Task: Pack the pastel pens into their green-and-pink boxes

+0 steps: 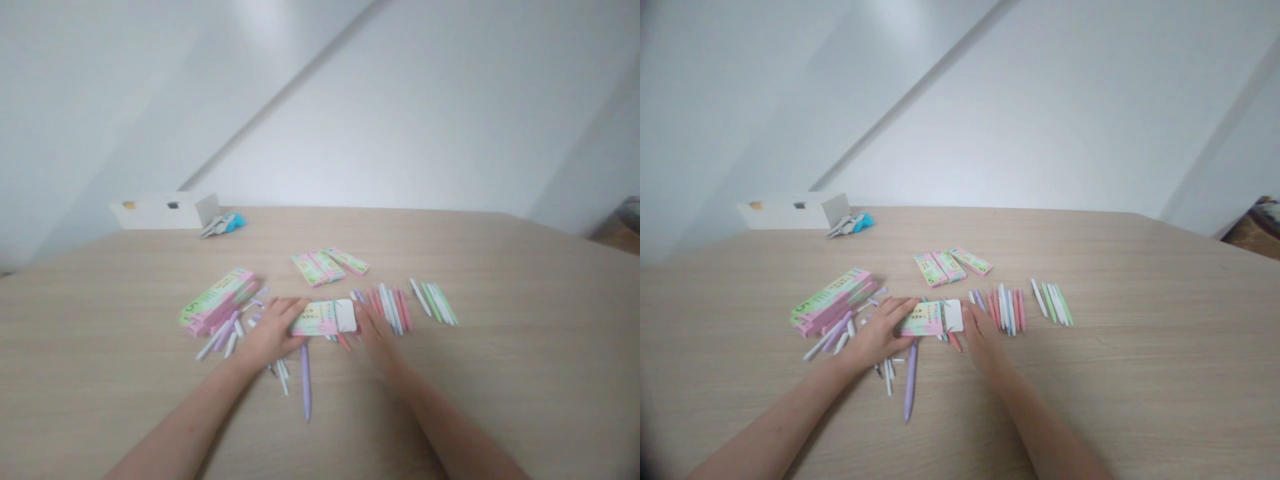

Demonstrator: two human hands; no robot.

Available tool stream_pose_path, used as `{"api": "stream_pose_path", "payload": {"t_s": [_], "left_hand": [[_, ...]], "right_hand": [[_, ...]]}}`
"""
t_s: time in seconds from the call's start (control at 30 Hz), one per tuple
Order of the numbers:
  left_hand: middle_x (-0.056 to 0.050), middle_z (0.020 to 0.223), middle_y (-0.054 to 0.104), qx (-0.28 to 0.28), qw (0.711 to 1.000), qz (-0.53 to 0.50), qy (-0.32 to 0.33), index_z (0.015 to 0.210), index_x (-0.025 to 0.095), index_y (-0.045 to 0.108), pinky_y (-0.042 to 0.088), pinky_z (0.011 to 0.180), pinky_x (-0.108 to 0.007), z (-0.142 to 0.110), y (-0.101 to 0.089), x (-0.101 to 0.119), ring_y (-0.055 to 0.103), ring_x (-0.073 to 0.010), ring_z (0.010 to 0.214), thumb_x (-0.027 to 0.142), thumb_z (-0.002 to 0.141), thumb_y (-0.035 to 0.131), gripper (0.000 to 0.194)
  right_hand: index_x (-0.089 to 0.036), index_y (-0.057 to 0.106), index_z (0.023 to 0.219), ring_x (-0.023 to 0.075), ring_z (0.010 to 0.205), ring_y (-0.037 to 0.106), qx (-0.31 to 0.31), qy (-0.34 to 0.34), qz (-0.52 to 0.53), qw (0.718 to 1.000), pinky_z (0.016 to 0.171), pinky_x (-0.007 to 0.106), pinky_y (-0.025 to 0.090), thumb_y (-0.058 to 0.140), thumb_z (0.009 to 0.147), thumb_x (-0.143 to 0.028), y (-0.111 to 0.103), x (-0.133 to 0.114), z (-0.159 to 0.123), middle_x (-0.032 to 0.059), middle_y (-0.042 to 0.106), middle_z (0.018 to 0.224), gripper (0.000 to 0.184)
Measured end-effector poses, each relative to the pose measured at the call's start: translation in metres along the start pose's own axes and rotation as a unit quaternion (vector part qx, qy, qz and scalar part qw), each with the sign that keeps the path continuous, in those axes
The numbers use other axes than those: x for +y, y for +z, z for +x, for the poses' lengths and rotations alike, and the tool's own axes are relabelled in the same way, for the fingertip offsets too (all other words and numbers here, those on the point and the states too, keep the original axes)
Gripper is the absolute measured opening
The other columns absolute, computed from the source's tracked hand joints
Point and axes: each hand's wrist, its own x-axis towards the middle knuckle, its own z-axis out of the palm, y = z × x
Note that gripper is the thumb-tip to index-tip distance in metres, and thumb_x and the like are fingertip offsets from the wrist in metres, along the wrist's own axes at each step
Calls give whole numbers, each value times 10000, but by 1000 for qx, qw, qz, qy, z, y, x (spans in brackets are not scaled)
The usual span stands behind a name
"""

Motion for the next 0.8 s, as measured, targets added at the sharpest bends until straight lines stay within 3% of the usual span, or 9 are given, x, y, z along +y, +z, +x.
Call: {"api": "stream_pose_path", "payload": {"t_s": [0.1, 0.37, 0.57, 0.8], "left_hand": [[-96, 1254, 515, 3, 1000, 0, 1, 1324, 219, 398, 313, 1038, -442, 0, 0, -1, 461, -257, 1147, 259, 784, 597, 576], [-98, 1255, 514, 0, 1000, 7, 2, 1324, 210, 402, 310, 1038, -440, 0, -1, 1, 460, -258, 1144, 252, 776, 603, 586], [-101, 1258, 512, -10, 1000, 13, 1, 1349, 211, 387, 325, 1022, -454, 1, -3, 5, 450, -269, 1142, 233, 759, 614, 633], [-107, 1253, 520, -3, 1000, 13, 9, 1357, 217, 387, 354, 1001, -451, 0, -2, 6, 459, -273, 1137, 238, 750, 623, 652]], "right_hand": [[-192, 596, 824, 167, 619, 571, -85, 23, 22, 996, 553, 266, 439, 278, 955, -454, 8, 7, -3, 25, 592, 661, 432], [-186, 523, 750, 131, 567, 533, -126, 1, 46, 991, 560, 248, 423, 229, 972, -460, 9, 6, -7, 3, 549, 610, 459], [-184, 529, 859, 118, 550, 501, -132, -3, -13, 991, 518, 225, 385, 309, 962, -375, 5, -11, -9, -13, 536, 634, 310], [-176, 525, 1062, 123, 534, 497, -129, -4, -49, 990, 499, 229, 361, 304, 970, -348, 8, -7, -9, -16, 540, 636, 295]]}}
